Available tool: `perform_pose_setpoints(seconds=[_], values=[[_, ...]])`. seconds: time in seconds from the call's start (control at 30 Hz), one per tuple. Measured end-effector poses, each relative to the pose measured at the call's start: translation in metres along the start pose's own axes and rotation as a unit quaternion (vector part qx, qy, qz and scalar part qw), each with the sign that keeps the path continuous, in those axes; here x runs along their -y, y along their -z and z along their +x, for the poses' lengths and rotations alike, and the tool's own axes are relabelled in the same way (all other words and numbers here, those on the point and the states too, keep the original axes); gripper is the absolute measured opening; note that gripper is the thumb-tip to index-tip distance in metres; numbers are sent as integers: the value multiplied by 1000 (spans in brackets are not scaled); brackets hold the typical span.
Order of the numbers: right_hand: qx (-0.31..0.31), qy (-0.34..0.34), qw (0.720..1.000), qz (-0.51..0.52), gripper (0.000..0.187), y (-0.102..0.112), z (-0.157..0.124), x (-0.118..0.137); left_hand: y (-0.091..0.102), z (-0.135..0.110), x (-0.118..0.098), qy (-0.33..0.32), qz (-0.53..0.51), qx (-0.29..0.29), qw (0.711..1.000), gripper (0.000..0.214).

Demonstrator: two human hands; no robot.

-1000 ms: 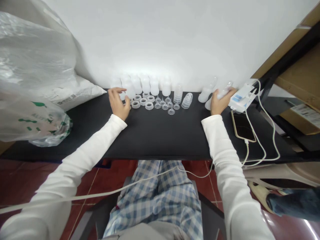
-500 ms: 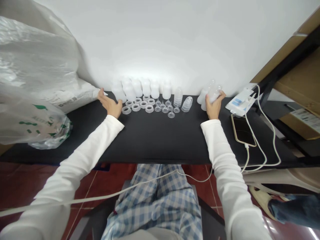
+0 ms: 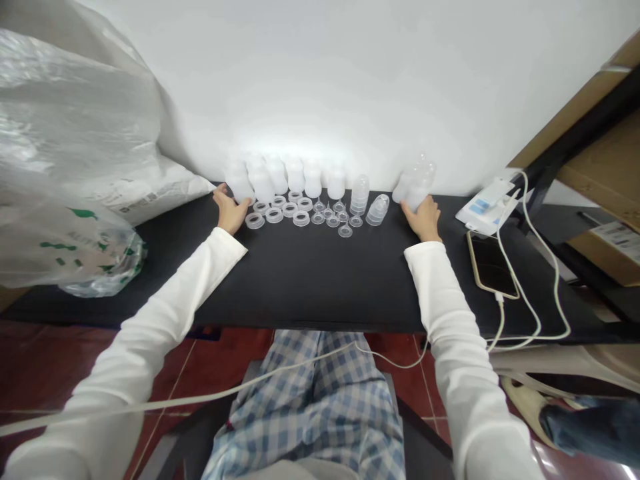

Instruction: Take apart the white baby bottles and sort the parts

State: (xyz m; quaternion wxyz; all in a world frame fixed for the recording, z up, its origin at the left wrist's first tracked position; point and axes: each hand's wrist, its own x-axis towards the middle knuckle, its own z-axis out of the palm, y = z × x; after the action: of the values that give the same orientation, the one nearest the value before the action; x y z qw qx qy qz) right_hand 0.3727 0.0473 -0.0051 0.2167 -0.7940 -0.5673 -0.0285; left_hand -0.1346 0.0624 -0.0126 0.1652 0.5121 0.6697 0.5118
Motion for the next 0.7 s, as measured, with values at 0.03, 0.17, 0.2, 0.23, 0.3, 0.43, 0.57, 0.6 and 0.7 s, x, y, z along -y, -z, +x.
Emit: perform_pose_setpoints(seconds=[0.03,0.17,0.2,0.23,0.3,0.43,0.57,0.6,0.7], values=[[3,-5,1000,-1,72,0,0,0,1,-4,-5,3,7,-2,1000,74],[20,-13,1000,-6,74,1,-4,1,2,-30,-29,53,68,-45,995,61],[22,-14,1000,-11,75,1,-6,3,2,-37,-35,70,85,-59,992,58],[24,-16,999,-19,77,2,-8,5,2,-45,-41,79,100,-70,989,55],[19,-21,999,-39,84,4,-14,11,2,-57,-51,74,126,-70,987,50],[-53,-21,996,-75,91,19,-22,21,2,-66,-61,65,165,-26,984,49],[-193,15,981,-28,59,48,-25,33,1,-67,-59,48,192,10,980,40],[-234,37,972,4,47,55,-28,38,0,-67,-58,35,199,18,979,37],[-262,194,942,74,32,63,-42,62,-4,-71,-55,-5,220,37,975,28]])
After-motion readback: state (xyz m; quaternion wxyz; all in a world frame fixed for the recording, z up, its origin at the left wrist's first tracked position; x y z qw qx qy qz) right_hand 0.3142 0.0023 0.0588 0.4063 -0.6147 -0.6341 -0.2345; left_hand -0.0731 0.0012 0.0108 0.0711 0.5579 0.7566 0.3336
